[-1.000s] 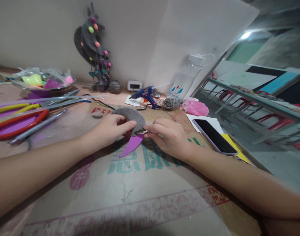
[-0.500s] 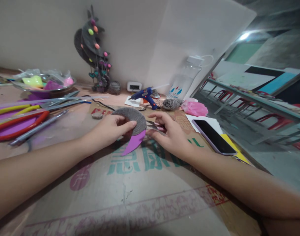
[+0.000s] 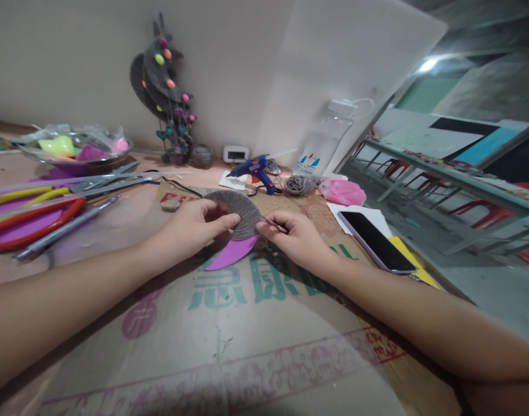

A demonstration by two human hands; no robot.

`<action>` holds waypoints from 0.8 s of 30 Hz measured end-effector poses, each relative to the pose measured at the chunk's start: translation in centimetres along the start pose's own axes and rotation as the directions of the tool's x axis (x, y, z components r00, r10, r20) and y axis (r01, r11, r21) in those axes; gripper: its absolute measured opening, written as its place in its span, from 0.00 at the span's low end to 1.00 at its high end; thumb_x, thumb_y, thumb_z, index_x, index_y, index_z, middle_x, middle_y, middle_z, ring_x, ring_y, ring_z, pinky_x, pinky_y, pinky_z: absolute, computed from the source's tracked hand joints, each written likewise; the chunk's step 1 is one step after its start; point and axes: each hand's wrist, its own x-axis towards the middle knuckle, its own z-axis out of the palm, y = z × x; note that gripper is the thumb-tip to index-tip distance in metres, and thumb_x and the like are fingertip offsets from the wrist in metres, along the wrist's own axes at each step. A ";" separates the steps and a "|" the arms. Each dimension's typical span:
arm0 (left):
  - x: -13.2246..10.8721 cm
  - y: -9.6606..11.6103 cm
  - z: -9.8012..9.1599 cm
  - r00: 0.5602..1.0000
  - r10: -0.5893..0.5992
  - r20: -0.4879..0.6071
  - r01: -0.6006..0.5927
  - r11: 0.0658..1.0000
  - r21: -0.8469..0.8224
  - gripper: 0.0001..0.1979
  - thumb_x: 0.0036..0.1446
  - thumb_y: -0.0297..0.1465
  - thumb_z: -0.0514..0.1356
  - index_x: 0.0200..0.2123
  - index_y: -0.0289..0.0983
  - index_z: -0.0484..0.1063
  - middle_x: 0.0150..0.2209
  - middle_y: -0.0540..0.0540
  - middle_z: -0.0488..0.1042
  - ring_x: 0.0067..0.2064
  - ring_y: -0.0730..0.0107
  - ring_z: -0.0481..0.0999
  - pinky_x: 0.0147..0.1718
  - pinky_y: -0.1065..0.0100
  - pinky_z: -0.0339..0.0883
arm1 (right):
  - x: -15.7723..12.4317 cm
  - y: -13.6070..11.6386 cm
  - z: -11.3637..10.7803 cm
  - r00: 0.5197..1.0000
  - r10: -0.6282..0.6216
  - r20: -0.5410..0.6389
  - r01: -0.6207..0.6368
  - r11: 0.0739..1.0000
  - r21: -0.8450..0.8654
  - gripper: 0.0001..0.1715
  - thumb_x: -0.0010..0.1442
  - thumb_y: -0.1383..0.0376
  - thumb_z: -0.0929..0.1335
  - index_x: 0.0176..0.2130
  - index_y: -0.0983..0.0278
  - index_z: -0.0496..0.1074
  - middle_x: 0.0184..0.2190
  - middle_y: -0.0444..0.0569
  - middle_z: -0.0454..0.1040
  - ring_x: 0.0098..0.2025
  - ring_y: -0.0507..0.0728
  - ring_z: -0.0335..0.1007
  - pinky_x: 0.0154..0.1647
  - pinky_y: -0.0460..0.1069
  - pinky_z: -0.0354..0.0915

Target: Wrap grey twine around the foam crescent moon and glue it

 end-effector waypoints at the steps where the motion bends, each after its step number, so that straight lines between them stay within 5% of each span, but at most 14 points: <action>1: 0.0 0.0 0.0 1.000 -0.002 -0.001 0.002 1.000 0.003 0.14 0.50 0.40 0.59 0.25 0.35 0.69 0.21 0.50 0.71 0.22 0.74 0.67 0.20 0.73 0.59 | 0.0 0.0 0.0 1.000 -0.005 -0.002 0.005 1.000 0.000 0.16 0.57 0.57 0.65 0.26 0.66 0.68 0.19 0.40 0.60 0.22 0.47 0.53 0.23 0.43 0.51; 9: 0.0 0.0 0.0 1.000 -0.001 0.021 0.000 1.000 0.017 0.15 0.52 0.42 0.58 0.27 0.34 0.69 0.21 0.50 0.71 0.22 0.74 0.67 0.22 0.72 0.61 | -0.1 0.5 0.3 0.992 -0.068 -0.111 0.072 0.997 0.039 0.11 0.55 0.59 0.67 0.30 0.65 0.65 0.22 0.40 0.66 0.22 0.47 0.58 0.23 0.42 0.54; 17: 0.4 -1.2 0.3 0.953 0.196 0.233 -0.159 0.973 -0.169 0.09 0.51 0.35 0.61 0.32 0.37 0.66 0.31 0.50 0.72 0.33 0.73 0.72 0.32 0.72 0.65 | -0.6 -0.2 0.3 0.982 -0.173 0.069 0.181 0.975 -0.130 0.08 0.56 0.63 0.66 0.33 0.66 0.73 0.23 0.42 0.70 0.24 0.47 0.61 0.25 0.42 0.56; 20: 0.6 -1.4 0.3 0.975 0.166 0.147 -0.139 0.975 -0.174 0.15 0.49 0.33 0.63 0.39 0.37 0.64 0.30 0.53 0.69 0.28 0.76 0.69 0.27 0.74 0.62 | -0.7 -0.4 0.3 0.979 -0.181 0.097 0.196 0.965 -0.176 0.09 0.56 0.63 0.66 0.29 0.66 0.73 0.20 0.41 0.67 0.22 0.47 0.58 0.23 0.42 0.54; 24: 0.6 -1.3 0.3 0.978 0.164 0.131 -0.148 0.981 -0.122 0.22 0.49 0.34 0.63 0.49 0.38 0.65 0.30 0.52 0.69 0.28 0.76 0.69 0.26 0.73 0.62 | -0.5 -0.4 0.3 0.990 -0.123 0.065 0.125 0.992 -0.031 0.09 0.56 0.63 0.67 0.31 0.66 0.73 0.24 0.43 0.71 0.25 0.47 0.63 0.26 0.42 0.58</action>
